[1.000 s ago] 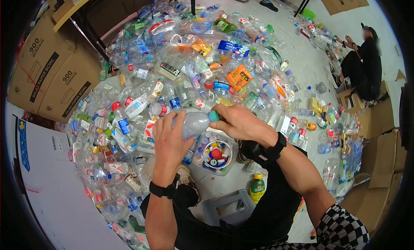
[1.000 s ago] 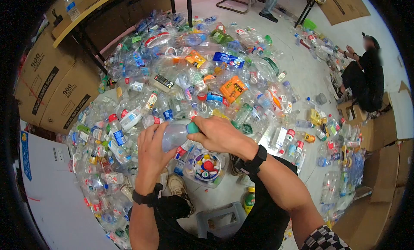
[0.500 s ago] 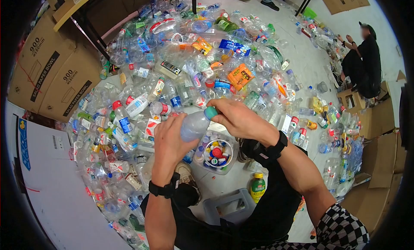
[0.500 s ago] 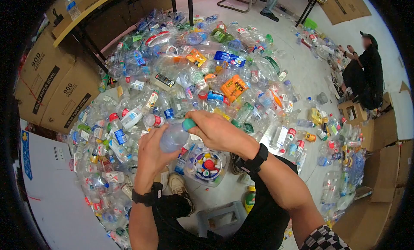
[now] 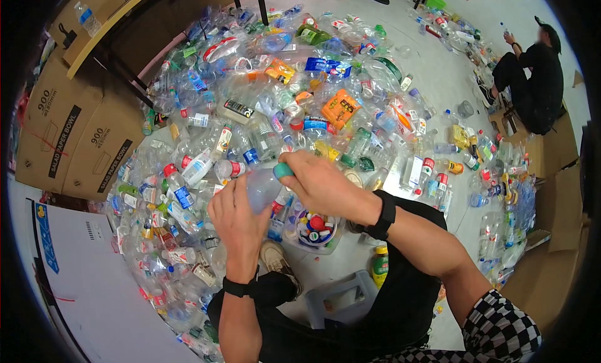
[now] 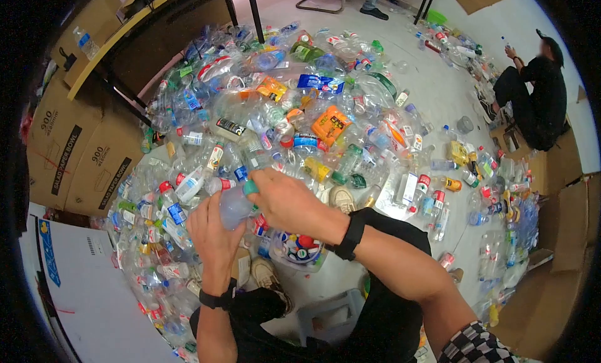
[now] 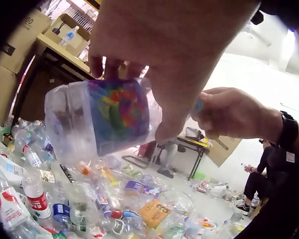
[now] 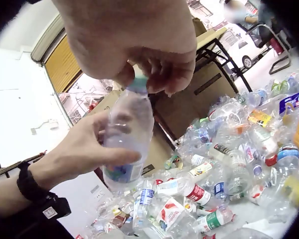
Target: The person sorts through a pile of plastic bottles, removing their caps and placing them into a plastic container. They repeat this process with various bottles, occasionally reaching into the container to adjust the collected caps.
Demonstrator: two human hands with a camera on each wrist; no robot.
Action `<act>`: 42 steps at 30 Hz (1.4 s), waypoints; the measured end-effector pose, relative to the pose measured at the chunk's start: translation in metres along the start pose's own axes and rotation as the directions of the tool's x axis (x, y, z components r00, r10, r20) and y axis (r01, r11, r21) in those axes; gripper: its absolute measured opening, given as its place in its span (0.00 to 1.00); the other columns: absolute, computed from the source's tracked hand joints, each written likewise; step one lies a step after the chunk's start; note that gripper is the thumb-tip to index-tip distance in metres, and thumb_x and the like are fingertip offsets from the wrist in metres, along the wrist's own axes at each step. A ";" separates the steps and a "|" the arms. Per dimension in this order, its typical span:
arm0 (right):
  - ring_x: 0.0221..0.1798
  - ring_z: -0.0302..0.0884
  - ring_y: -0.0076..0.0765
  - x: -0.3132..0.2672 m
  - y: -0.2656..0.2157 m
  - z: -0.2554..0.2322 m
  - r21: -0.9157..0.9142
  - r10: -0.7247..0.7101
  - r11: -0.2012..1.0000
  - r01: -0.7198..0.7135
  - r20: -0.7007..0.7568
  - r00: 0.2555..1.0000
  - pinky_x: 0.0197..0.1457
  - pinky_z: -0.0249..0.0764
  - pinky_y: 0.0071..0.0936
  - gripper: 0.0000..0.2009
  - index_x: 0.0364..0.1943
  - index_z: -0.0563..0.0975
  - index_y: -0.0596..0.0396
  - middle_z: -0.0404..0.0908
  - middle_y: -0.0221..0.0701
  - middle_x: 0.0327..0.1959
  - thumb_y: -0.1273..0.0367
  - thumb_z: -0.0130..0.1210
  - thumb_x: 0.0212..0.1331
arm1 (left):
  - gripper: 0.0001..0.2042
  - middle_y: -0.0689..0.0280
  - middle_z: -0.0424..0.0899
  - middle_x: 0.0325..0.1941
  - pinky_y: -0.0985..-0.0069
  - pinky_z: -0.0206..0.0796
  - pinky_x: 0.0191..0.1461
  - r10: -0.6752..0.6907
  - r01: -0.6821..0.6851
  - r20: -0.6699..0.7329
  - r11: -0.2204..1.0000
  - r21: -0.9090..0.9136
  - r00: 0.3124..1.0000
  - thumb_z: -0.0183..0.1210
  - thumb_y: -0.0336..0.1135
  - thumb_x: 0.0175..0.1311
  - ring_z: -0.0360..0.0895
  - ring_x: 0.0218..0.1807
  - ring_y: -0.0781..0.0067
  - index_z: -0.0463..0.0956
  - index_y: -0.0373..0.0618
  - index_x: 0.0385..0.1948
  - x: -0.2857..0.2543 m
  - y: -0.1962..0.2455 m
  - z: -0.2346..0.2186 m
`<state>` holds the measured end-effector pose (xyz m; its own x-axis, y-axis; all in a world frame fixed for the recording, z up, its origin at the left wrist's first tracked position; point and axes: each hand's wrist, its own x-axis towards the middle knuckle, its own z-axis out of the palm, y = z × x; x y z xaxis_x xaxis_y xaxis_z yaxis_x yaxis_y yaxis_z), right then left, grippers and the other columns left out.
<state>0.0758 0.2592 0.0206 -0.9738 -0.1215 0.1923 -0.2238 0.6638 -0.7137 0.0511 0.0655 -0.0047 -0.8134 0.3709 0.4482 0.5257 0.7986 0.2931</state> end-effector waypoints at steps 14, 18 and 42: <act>0.22 0.70 0.30 -0.011 -0.034 0.006 -0.303 -0.531 0.845 0.440 -0.390 0.752 0.23 0.67 0.26 0.18 0.42 0.77 0.55 0.68 0.28 0.25 0.66 0.65 0.45 | 0.30 0.52 0.73 0.59 0.59 0.56 0.64 0.016 -0.041 -0.117 0.977 -0.211 0.993 0.64 0.35 0.51 0.70 0.60 0.50 0.65 0.37 0.58 0.005 0.003 0.006; 0.22 0.69 0.27 -0.010 -0.036 0.013 -0.332 -0.569 0.821 0.465 -0.399 0.719 0.22 0.66 0.22 0.17 0.40 0.77 0.55 0.66 0.25 0.25 0.66 0.66 0.44 | 0.27 0.52 0.72 0.60 0.60 0.57 0.65 -0.066 0.025 -0.078 0.899 -0.437 0.995 0.58 0.39 0.60 0.69 0.62 0.52 0.64 0.36 0.60 0.004 0.007 0.005; 0.34 0.71 0.25 0.013 0.008 -0.021 0.464 -0.108 0.873 0.147 -0.110 0.988 0.37 0.68 0.24 0.20 0.53 0.75 0.56 0.73 0.30 0.37 0.62 0.60 0.59 | 0.35 0.56 0.74 0.50 0.64 0.65 0.55 0.050 0.164 0.329 0.789 -0.592 0.943 0.71 0.34 0.41 0.74 0.50 0.57 0.64 0.38 0.55 0.017 0.014 0.010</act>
<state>0.0626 0.2787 0.0319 -0.9335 -0.1106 0.3411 -0.3577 0.2191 -0.9078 0.0423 0.0876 -0.0020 -0.8225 0.5458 0.1597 0.4286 0.4102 0.8050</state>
